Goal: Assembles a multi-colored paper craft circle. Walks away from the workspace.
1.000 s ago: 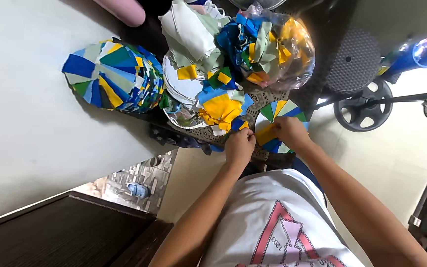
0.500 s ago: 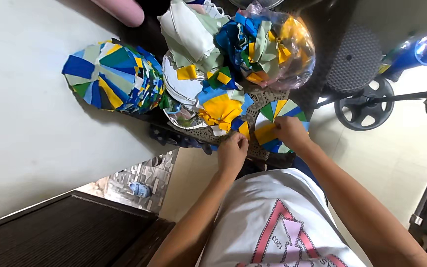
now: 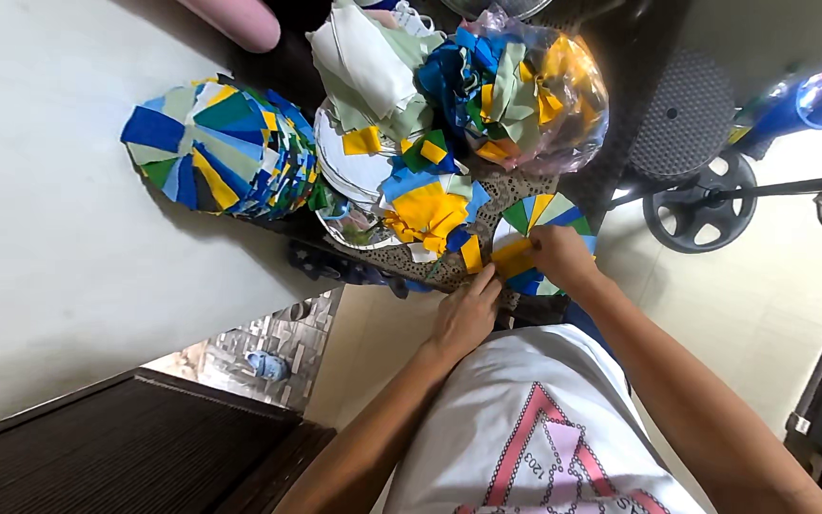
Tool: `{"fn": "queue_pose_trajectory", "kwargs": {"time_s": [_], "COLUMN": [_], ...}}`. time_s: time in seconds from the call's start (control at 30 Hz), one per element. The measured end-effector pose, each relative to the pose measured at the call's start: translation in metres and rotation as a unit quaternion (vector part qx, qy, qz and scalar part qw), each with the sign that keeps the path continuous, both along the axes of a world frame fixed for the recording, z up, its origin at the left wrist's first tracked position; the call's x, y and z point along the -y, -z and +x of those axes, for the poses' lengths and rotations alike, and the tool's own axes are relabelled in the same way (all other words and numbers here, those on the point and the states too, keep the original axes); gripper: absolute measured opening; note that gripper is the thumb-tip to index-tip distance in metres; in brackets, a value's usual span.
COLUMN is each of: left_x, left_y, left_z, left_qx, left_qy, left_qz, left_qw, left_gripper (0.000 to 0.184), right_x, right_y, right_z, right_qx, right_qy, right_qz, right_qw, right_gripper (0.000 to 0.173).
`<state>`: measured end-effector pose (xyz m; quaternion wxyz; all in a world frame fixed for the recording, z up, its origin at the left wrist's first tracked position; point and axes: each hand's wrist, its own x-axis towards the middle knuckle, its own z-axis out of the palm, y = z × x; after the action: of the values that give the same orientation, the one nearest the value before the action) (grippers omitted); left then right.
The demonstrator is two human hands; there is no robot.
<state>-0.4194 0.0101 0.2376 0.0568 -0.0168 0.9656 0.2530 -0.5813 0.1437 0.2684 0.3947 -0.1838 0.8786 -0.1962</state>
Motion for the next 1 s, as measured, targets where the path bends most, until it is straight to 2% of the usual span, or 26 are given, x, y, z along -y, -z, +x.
{"fn": "queue_pose_trajectory", "kwargs": {"time_s": [0.13, 0.23, 0.4, 0.53, 0.6, 0.77, 1.0], "left_x": [0.001, 0.001, 0.003, 0.003, 0.004, 0.010, 0.009], "left_y": [-0.001, -0.003, -0.006, -0.010, -0.008, -0.015, -0.009], "left_z": [-0.005, -0.005, -0.009, -0.017, -0.028, -0.058, -0.047], "left_qx": [0.044, 0.050, 0.086, 0.036, 0.000, 0.075, 0.060], "left_qy": [0.011, 0.013, 0.022, 0.009, -0.001, 0.030, 0.020], "left_qz": [-0.006, -0.008, 0.001, 0.009, 0.004, -0.012, -0.031], "left_qw": [0.999, 0.999, 0.996, 0.999, 1.000, 0.997, 0.998], "left_gripper": [0.032, 0.033, 0.036, 0.031, 0.032, 0.040, 0.039], "right_x": [0.001, -0.002, -0.021, -0.023, -0.024, -0.040, -0.074], "right_y": [-0.001, -0.016, -0.012, -0.003, -0.003, -0.004, -0.003], "right_z": [0.001, 0.009, 0.027, 0.033, 0.034, 0.040, 0.052], "right_qx": [-0.006, -0.065, -0.158, -0.138, -0.148, -0.183, -0.182], "right_qy": [0.009, 0.012, -0.024, -0.044, -0.041, -0.010, 0.039], "right_qz": [0.012, 0.036, -0.028, -0.006, -0.014, -0.053, -0.054], "right_qw": [1.000, 0.997, 0.987, 0.989, 0.988, 0.982, 0.981], "right_gripper": [0.014, 0.021, 0.022, 0.032, 0.031, 0.025, 0.028]}}
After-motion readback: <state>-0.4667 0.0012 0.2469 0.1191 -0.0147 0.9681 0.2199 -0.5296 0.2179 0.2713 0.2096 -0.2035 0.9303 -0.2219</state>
